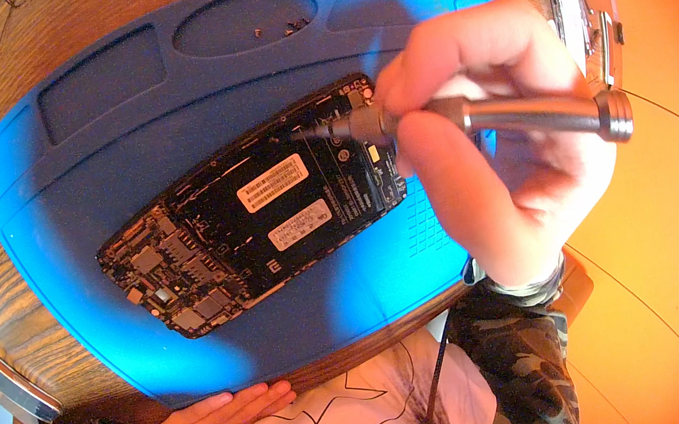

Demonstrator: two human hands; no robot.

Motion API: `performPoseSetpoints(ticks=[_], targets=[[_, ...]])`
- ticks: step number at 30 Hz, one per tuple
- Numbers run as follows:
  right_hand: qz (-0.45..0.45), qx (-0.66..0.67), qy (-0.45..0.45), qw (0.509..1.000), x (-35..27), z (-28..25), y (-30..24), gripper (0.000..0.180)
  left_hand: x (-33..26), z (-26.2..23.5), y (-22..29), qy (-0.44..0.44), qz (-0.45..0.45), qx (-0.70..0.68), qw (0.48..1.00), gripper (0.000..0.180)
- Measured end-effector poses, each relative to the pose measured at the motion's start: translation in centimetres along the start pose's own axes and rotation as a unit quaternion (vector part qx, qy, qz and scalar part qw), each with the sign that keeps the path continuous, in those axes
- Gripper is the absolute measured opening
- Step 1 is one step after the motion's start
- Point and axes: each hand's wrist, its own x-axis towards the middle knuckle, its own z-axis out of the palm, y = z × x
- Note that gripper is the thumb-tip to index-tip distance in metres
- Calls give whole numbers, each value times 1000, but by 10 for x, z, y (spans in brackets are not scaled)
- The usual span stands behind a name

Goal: The person disassembles a smartphone by removing the back cover and then uses a screwdriver to remove multiple screws from the internal frame. The person places removed screws into a compartment on the blue work mat.

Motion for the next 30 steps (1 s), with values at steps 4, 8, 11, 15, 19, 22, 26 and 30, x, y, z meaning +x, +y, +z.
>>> performPoseSetpoints(ticks=[4,8,11,15,19,22,26,30], targets=[[-14,-4,-47,999,1,-3,-4,15,-1,3,1,-2,0,-11,1000,62],[4,-33,9,999,2,3,-5,16,-2,4,0,-5,-2,-20,1000,63],[2,-18,19,1000,4,6,-5,16,-4,4,-2,-3,-5,-28,1000,63],[1,-48,-10,999,5,5,-7,17,-4,3,-2,-2,-8,-34,999,64],[5,-49,-21,999,5,3,-7,16,-2,1,0,-1,-11,-41,999,64],[-24,-36,-9,999,4,3,-4,14,-3,1,1,0,-14,-50,999,64],[-43,19,16,999,6,2,0,12,-2,0,-1,-2,-7,-70,998,66],[-64,27,57,996,11,2,5,18,-1,-2,-7,0,-5,-58,998,67]])
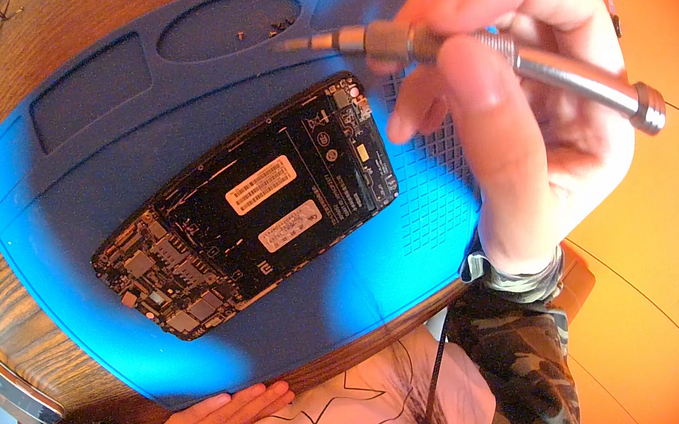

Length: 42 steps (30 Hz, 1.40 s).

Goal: The person disassembles a smartphone by removing the back cover and then uses a screwdriver to remove multiple screws from the internal frame. The person places removed screws into a compartment on the blue work mat.

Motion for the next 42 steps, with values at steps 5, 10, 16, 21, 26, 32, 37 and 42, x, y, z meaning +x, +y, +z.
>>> performPoseSetpoints(ticks=[5,10,16,21,26,32,37,42], targets=[[40,-44,31,998,1,5,6,20,2,-2,0,-1,-17,-1,1000,67],[42,-82,7,996,1,5,6,20,3,0,1,-3,-2,39,999,64],[52,-86,-37,994,3,0,2,19,2,-1,-1,-2,-10,15,1000,63],[0,-131,-102,986,2,-3,-1,19,1,-3,-1,0,-21,0,1000,64],[-74,-114,-132,982,4,-7,-3,19,-2,-1,2,-4,-14,-36,999,66],[-56,-50,-18,997,-11,-17,-5,35,2,1,6,-1,4,-19,1000,66],[15,135,-13,991,-28,-23,12,16,3,-2,7,-8,-1,-50,999,63],[18,81,-43,996,-34,-28,24,14,3,-3,8,-2,-16,-65,998,61]])
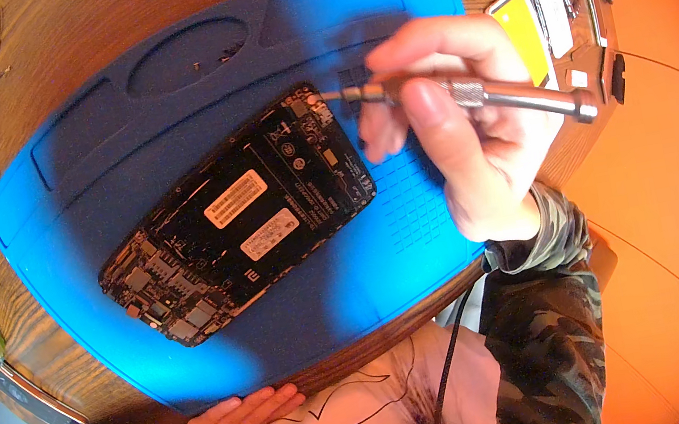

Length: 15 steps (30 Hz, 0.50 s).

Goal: The person disassembles a smartphone by removing the back cover and then uses a screwdriver to remove multiple screws from the internal frame. The person places removed screws into a compartment on the blue work mat.

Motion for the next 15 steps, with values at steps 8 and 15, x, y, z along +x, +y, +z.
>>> performPoseSetpoints(ticks=[8,15], targets=[[53,-45,-32,997,15,-2,4,19,0,-4,-2,-28,24,-13,999,58],[60,-1,-34,998,22,-1,11,19,-4,-1,6,-28,-2,-44,999,54]])
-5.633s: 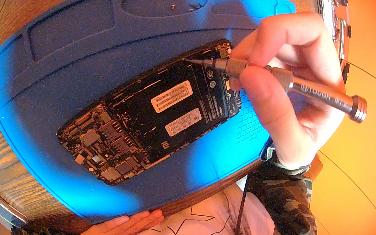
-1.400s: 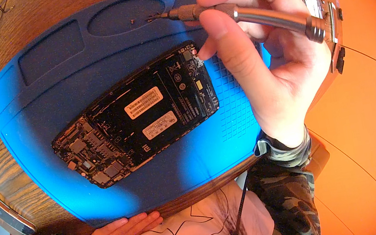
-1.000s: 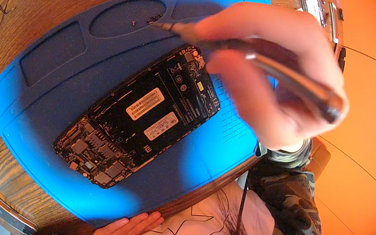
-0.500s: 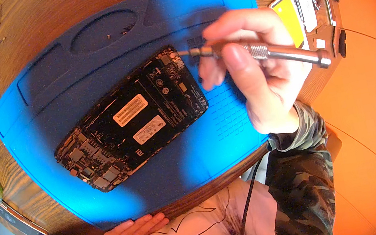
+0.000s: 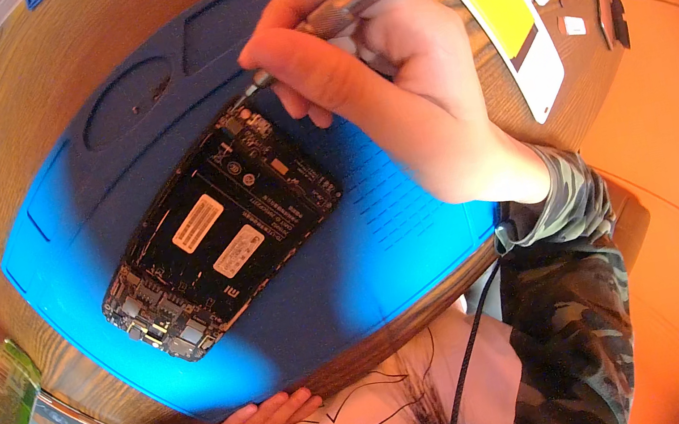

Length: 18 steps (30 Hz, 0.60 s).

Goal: The person disassembles a smartphone by removing the back cover and then uses a screwdriver to remove multiple screws from the internal frame. The person places removed screws into a compartment on the blue work mat.

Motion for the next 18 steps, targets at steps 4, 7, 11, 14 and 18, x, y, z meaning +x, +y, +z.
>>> performPoseSetpoints(ticks=[4,7,11,14,18], targets=[[29,25,1,999,2,-4,-5,18,1,0,2,7,-15,62,998,53],[104,51,14,993,5,-7,-11,15,2,-3,1,1,-18,63,998,53],[56,260,1,964,10,-13,-13,12,3,-5,0,31,-37,-6,999,53],[49,301,10,952,7,-13,-12,13,6,-11,2,19,-52,19,998,55],[54,268,16,962,8,-13,-14,14,6,-11,-1,21,-40,5,999,52]])
